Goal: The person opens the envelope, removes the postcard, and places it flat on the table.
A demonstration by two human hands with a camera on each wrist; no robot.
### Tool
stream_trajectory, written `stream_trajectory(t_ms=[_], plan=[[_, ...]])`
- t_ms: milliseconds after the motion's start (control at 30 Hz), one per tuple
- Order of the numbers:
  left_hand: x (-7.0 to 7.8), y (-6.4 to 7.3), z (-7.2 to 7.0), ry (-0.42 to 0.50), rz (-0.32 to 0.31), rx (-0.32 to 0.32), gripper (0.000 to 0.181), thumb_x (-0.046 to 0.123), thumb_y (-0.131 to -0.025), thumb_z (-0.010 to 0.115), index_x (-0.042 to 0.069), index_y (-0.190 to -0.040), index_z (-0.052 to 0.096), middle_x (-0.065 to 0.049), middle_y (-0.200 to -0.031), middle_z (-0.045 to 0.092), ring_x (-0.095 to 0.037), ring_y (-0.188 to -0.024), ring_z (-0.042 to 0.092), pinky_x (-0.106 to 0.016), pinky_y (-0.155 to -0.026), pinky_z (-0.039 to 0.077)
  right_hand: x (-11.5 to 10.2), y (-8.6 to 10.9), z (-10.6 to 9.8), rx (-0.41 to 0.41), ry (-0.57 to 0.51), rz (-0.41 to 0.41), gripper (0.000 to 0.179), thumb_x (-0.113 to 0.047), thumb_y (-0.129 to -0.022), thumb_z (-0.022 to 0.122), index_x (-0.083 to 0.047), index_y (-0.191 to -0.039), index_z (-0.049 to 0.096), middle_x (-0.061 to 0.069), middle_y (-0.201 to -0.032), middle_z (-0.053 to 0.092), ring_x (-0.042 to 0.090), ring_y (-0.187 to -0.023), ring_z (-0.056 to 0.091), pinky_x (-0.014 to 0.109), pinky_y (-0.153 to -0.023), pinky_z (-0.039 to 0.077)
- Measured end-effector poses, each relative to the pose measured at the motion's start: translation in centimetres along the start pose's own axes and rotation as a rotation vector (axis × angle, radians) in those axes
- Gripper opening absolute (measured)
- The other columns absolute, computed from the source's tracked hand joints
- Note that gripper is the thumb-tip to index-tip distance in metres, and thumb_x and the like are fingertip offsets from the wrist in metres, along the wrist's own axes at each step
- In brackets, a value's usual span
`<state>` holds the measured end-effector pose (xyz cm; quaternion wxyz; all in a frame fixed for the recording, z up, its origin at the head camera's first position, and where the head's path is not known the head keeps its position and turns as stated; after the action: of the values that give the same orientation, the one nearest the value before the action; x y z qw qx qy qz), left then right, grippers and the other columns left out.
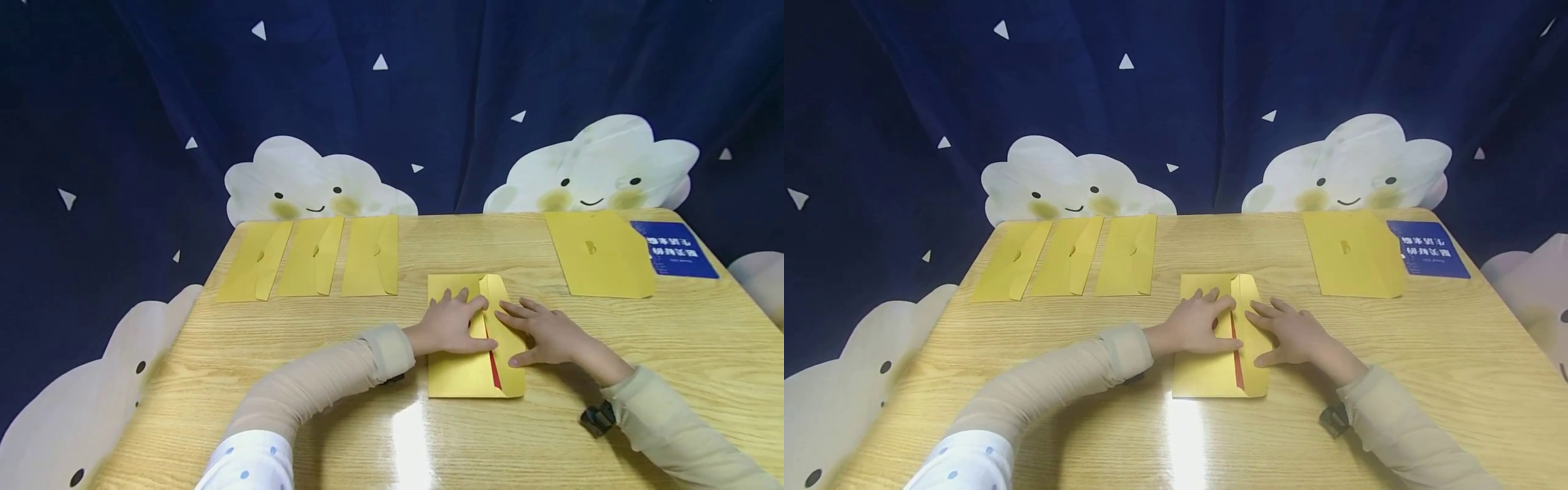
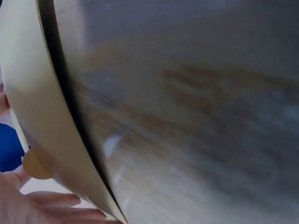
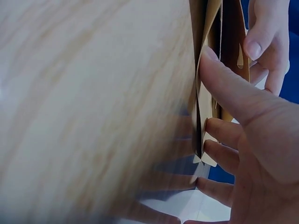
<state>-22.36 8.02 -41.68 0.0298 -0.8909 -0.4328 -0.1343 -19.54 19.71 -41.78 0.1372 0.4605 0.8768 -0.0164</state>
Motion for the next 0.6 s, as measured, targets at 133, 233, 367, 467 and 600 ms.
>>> stream_trajectory(t_ms=[133, 233, 367, 467, 600], plan=[[-0.09, -0.05, -0.08, 0.046, 0.001, 0.001, 0.059, 0.060, -0.076, 0.056, 0.027, -0.124, 0.044, -0.013, -0.132, 0.045, -0.041, -0.114, 0.045, -0.054, -0.084, 0.042, 0.04, 0.05, -0.01, 0.000, 0.002, 0.001, 0.087, -0.062, -0.069, 0.064, -0.010, -0.135, 0.045, 0.013, -0.142, 0.036, 0.045, -0.126, 0.029, 0.067, -0.080, 0.032], [-0.29, -0.06, -0.19, 0.090, 0.007, 0.008, 0.058, 0.057, -0.077, 0.058, 0.026, -0.124, 0.045, -0.013, -0.132, 0.045, -0.040, -0.114, 0.046, -0.050, -0.083, 0.043, 0.07, 0.06, 0.01, 0.003, 0.003, 0.004, 0.087, -0.061, -0.069, 0.065, -0.010, -0.135, 0.045, 0.013, -0.142, 0.036, 0.045, -0.126, 0.029, 0.068, -0.081, 0.032], [-0.46, -0.02, -0.41, 0.134, 0.031, 0.025, 0.055, 0.053, -0.077, 0.059, 0.023, -0.122, 0.047, -0.014, -0.132, 0.046, -0.039, -0.114, 0.047, -0.045, -0.085, 0.044, 0.07, 0.09, 0.06, 0.006, 0.001, 0.012, 0.086, -0.059, -0.069, 0.066, -0.010, -0.136, 0.044, 0.013, -0.141, 0.036, 0.045, -0.126, 0.028, 0.069, -0.082, 0.029], [-0.47, 0.00, -0.61, 0.161, 0.058, 0.040, 0.052, 0.049, -0.077, 0.060, 0.021, -0.120, 0.048, -0.012, -0.132, 0.047, -0.038, -0.116, 0.046, -0.045, -0.092, 0.039, 0.13, 0.08, 0.23, -0.001, 0.008, 0.020, 0.087, -0.057, -0.070, 0.067, -0.009, -0.138, 0.041, 0.013, -0.141, 0.036, 0.045, -0.126, 0.028, 0.070, -0.083, 0.028], [-0.50, 0.08, -0.78, 0.189, 0.074, 0.052, 0.052, 0.048, -0.077, 0.061, 0.019, -0.119, 0.050, -0.010, -0.131, 0.048, -0.037, -0.119, 0.044, -0.046, -0.097, 0.035, 0.15, 0.04, 0.36, -0.010, 0.025, 0.018, 0.090, -0.059, -0.070, 0.065, -0.011, -0.141, 0.035, 0.013, -0.142, 0.035, 0.045, -0.126, 0.027, 0.070, -0.083, 0.028]])
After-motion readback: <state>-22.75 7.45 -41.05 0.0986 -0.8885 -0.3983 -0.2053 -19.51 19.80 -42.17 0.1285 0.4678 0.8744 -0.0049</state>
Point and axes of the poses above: each hand's wrist, its own y-axis away from the middle knuckle, its own z-axis out of the palm, x = y × z, the point moved 8 cm from there along -y, towards the middle knuckle
